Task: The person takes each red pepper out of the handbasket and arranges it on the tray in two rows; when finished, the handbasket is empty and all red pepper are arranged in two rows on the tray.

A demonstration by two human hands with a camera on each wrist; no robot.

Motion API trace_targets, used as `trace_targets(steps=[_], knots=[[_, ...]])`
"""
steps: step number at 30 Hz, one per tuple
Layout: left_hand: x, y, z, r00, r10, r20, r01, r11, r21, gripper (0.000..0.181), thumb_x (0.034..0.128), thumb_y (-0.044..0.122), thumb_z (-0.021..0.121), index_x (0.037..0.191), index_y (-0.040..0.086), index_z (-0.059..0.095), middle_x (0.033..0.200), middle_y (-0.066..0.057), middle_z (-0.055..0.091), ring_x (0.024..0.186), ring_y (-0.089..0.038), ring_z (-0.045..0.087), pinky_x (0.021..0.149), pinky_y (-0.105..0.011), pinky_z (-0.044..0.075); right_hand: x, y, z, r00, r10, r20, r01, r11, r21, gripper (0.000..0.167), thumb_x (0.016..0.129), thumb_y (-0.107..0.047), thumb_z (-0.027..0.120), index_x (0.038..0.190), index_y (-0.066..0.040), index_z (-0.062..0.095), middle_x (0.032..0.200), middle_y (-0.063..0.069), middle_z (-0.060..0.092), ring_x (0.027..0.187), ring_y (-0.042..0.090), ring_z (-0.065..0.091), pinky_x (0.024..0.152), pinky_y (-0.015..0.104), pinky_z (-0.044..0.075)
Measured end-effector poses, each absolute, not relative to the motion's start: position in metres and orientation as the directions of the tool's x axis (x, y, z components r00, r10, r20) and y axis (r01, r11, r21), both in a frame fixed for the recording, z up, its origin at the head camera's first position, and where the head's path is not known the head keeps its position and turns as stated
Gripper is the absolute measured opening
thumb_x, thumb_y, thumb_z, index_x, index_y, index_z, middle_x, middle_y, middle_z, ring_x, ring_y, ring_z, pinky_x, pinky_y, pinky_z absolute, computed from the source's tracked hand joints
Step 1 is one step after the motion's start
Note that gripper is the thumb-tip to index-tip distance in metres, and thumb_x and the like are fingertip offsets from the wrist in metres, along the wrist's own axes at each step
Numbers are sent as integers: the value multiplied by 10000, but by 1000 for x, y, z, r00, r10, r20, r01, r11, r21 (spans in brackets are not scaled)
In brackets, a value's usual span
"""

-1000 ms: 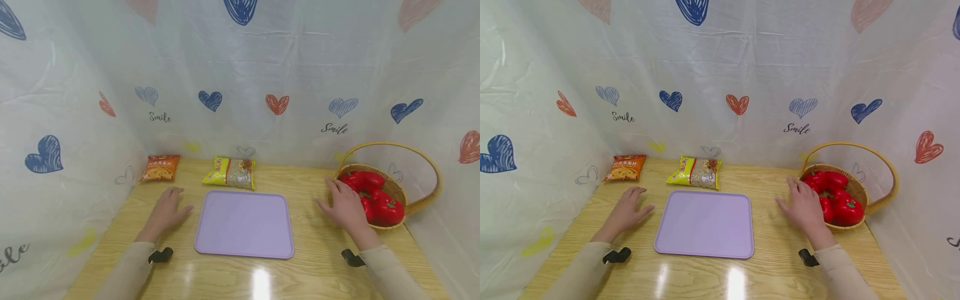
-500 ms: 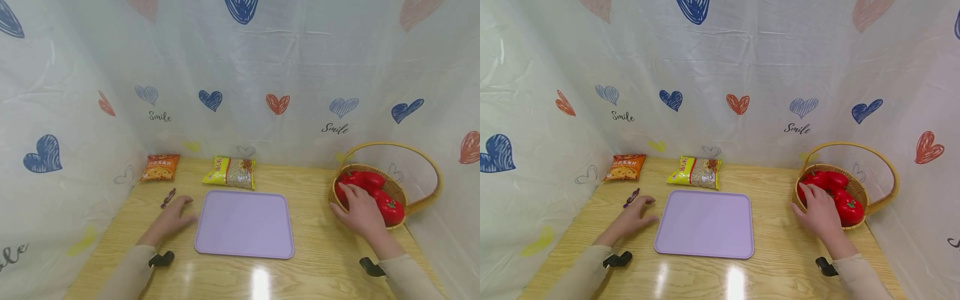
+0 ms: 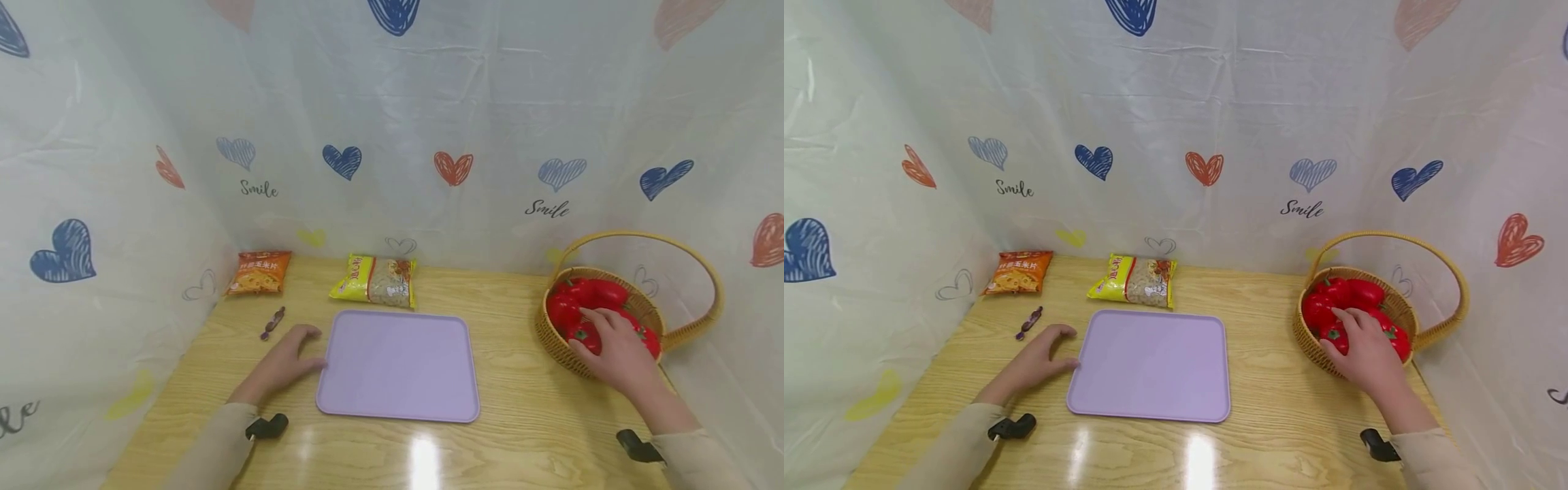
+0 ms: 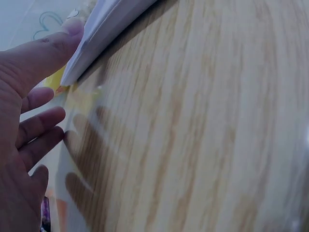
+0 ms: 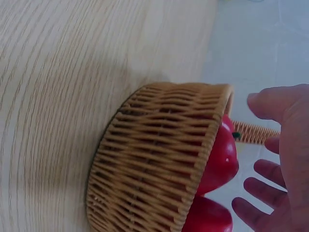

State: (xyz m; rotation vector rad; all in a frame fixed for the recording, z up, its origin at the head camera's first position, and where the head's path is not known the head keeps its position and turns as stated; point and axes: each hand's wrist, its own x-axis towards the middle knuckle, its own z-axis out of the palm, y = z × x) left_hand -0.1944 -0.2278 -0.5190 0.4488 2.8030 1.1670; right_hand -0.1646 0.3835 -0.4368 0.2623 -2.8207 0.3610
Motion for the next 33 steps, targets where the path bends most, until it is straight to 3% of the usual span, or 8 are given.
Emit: trace_targets(steps=[6,15,23,33], knots=[[-194,-227,-520,-952,306,33,237,661,712,730,862,409,811,1415,32,520,1456,-179,513,1409,-406,417,1178,-584,301,-166,398,-437,-939,-188,288,-260,936,-236,629,807,-178,840,1329,20,550,1312,298,489,1179,528,445,878,740,437],[-193,-229,-520,-943,333,-16,222,664,714,806,877,459,776,1527,104,457,1603,-227,342,1473,-580,119,1169,-711,93,-168,409,-432,-934,-264,241,-319,920,-228,525,813,-134,830,1274,-3,615,1300,292,540,1183,522,471,899,737,425],[-196,-230,-523,-905,422,44,341,663,667,760,921,430,735,1528,68,458,1593,-168,394,1508,-426,237,1219,-633,38,-170,417,-432,-948,-278,155,-307,927,-216,538,815,-188,843,1275,-12,627,1295,322,566,1174,543,494,925,725,417],[-196,-230,-526,-872,480,102,430,648,628,710,951,372,714,1519,32,460,1578,-213,398,1493,-461,250,1210,-651,36,-176,419,-430,-956,-287,54,-290,914,-284,566,836,-186,820,1318,16,605,1353,378,528,1257,568,454,1123,725,220]])
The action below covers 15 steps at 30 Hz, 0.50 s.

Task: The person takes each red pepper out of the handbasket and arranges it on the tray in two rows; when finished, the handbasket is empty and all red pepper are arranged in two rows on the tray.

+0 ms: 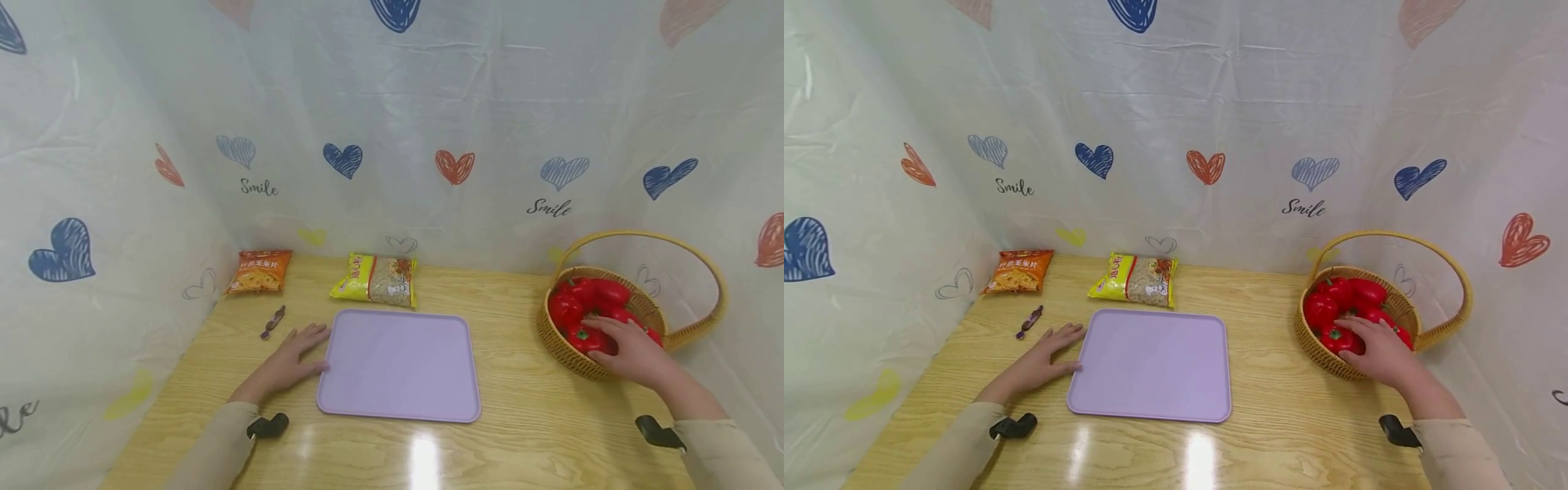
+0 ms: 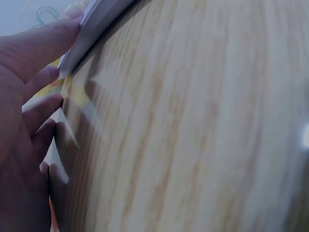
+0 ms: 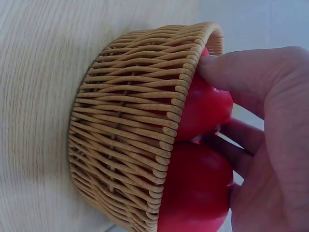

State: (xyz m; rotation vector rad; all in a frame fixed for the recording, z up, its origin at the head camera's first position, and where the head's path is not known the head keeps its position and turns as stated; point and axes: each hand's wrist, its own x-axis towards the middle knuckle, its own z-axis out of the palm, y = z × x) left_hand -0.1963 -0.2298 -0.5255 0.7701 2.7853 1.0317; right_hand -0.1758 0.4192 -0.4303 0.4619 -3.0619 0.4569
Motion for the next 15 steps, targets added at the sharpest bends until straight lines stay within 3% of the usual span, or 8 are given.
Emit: trace_targets(steps=[8,15], knots=[[-197,-231,-530,-866,484,125,450,648,615,716,950,370,713,1531,46,448,1583,-208,391,1493,-449,260,1212,-648,38,-175,420,-429,-959,-281,41,-280,911,-301,536,839,-215,822,1298,-10,635,1365,369,521,1270,566,437,1120,726,225],[-197,-231,-530,-869,484,103,438,656,615,715,954,375,706,1543,72,438,1602,-194,367,1505,-437,239,1216,-640,26,-172,419,-428,-969,-245,25,-241,923,-300,553,842,-276,829,1303,-34,643,1380,333,494,1240,565,430,953,755,398]])
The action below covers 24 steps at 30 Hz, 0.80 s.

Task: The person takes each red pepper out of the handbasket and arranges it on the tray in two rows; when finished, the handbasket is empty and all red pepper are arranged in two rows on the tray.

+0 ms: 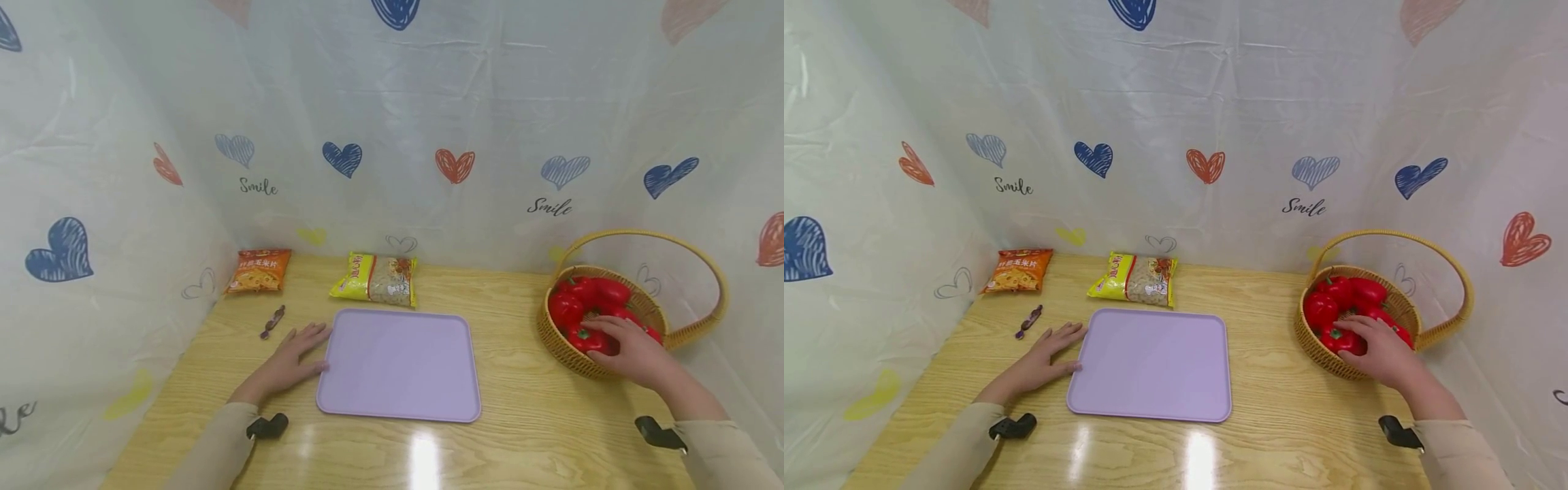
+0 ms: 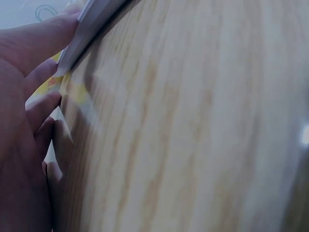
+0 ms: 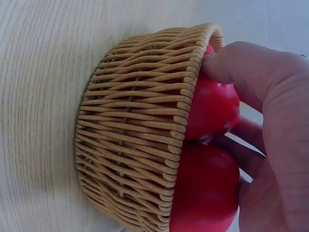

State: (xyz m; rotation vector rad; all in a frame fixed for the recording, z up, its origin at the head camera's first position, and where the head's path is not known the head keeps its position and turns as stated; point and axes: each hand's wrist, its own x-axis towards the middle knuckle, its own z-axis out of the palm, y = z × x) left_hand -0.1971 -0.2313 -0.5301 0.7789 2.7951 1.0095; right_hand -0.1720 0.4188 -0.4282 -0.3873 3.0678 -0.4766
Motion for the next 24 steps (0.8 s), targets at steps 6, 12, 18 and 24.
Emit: trace_targets(steps=[6,12,18,24], knots=[[-198,-232,-531,-871,483,91,431,661,614,718,956,389,699,1549,86,432,1614,-175,353,1512,-428,226,1215,-641,18,-171,417,-429,-971,-238,30,-236,924,-302,580,848,-297,831,1338,-63,628,1381,328,468,1195,561,482,907,741,457],[-198,-231,-532,-868,489,91,435,656,616,716,959,393,697,1552,94,430,1617,-166,354,1514,-423,225,1217,-637,13,-169,417,-431,-967,-244,80,-257,915,-312,526,856,-268,828,1315,-89,644,1345,316,494,1151,549,518,880,725,478],[-197,-231,-531,-868,488,93,435,659,614,715,960,386,695,1554,90,426,1612,-175,359,1511,-430,227,1217,-637,18,-170,415,-427,-969,-209,135,-243,910,-336,504,877,-278,814,1310,-92,634,1328,319,523,1150,566,521,883,757,443],[-197,-231,-529,-866,489,99,442,661,607,710,960,372,697,1548,78,431,1602,-192,369,1504,-441,238,1213,-645,29,-170,412,-423,-970,-188,153,-231,911,-342,519,892,-307,801,1314,-70,617,1315,331,511,1141,556,501,877,770,432]])
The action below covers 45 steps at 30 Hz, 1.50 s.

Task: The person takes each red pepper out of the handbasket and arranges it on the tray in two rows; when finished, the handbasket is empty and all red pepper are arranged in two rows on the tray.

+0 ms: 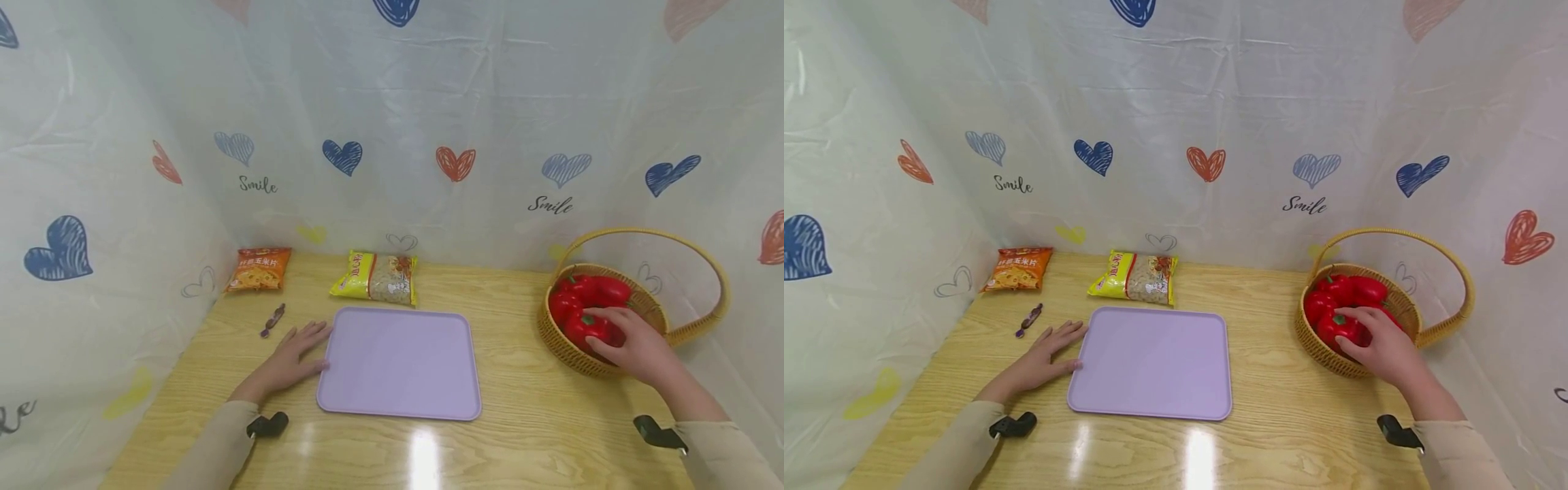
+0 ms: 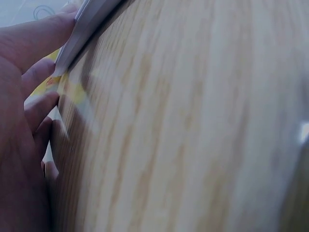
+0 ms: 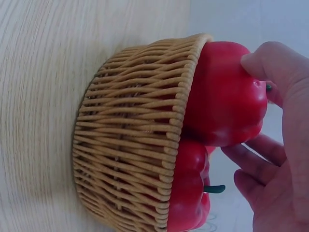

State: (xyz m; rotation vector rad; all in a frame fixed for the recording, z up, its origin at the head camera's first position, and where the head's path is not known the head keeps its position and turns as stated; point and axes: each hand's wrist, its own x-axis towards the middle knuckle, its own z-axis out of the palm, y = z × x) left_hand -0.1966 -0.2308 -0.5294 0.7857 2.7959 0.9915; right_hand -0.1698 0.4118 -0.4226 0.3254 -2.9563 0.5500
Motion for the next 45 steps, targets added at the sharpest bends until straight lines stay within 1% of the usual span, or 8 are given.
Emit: trace_targets(steps=[14,17,25,30,37,40,43,45], knots=[[-196,-231,-528,-859,499,117,461,652,602,697,968,381,684,1542,71,439,1597,-205,373,1490,-478,243,1195,-677,43,-170,404,-417,-970,-131,205,-203,898,-391,502,892,-250,800,1318,-70,606,1293,317,458,1078,526,482,805,757,466],[-196,-231,-528,-860,500,101,452,656,604,713,964,393,688,1551,83,428,1610,-186,357,1501,-458,231,1206,-659,30,-170,401,-415,-971,-118,207,-194,896,-400,509,897,-252,795,1328,-67,598,1282,314,451,1071,525,475,798,760,471],[-198,-232,-529,-859,508,61,432,657,618,755,952,412,700,1570,102,398,1637,-161,314,1522,-429,192,1215,-639,1,-170,395,-410,-961,-114,250,-214,882,-421,486,893,-189,792,1318,-51,601,1262,292,465,1085,515,471,815,765,455],[-198,-233,-529,-858,510,58,432,657,618,761,949,417,702,1573,106,395,1639,-160,310,1524,-427,188,1216,-637,-2,-171,390,-406,-958,-110,263,-218,878,-427,490,904,-205,783,1332,-57,595,1290,289,463,1114,520,460,818,776,450],[-198,-233,-529,-859,510,55,430,659,617,762,947,421,705,1571,111,399,1640,-157,310,1525,-423,188,1217,-635,1,-172,380,-401,-950,-135,282,-255,856,-449,499,888,-183,796,1332,-58,604,1296,263,504,1116,508,498,822,723,513],[-198,-233,-529,-858,510,58,433,658,617,761,945,421,706,1570,111,401,1639,-158,312,1524,-425,191,1216,-638,4,-173,374,-400,-951,-140,276,-258,851,-457,507,890,-188,796,1341,-68,600,1317,253,515,1121,506,524,835,667,538],[-198,-233,-530,-857,511,62,436,658,614,761,945,420,706,1570,110,403,1638,-160,313,1522,-429,195,1215,-641,7,-173,370,-400,-952,-135,273,-253,850,-462,513,896,-201,793,1356,-88,595,1337,243,516,1110,488,549,831,384,610],[-199,-233,-530,-857,511,64,438,658,613,760,945,419,707,1569,110,403,1637,-161,315,1521,-429,196,1215,-641,6,-174,367,-400,-950,-138,279,-260,845,-467,524,893,-209,800,1361,-97,592,1330,235,527,1085,467,573,797,180,541]])
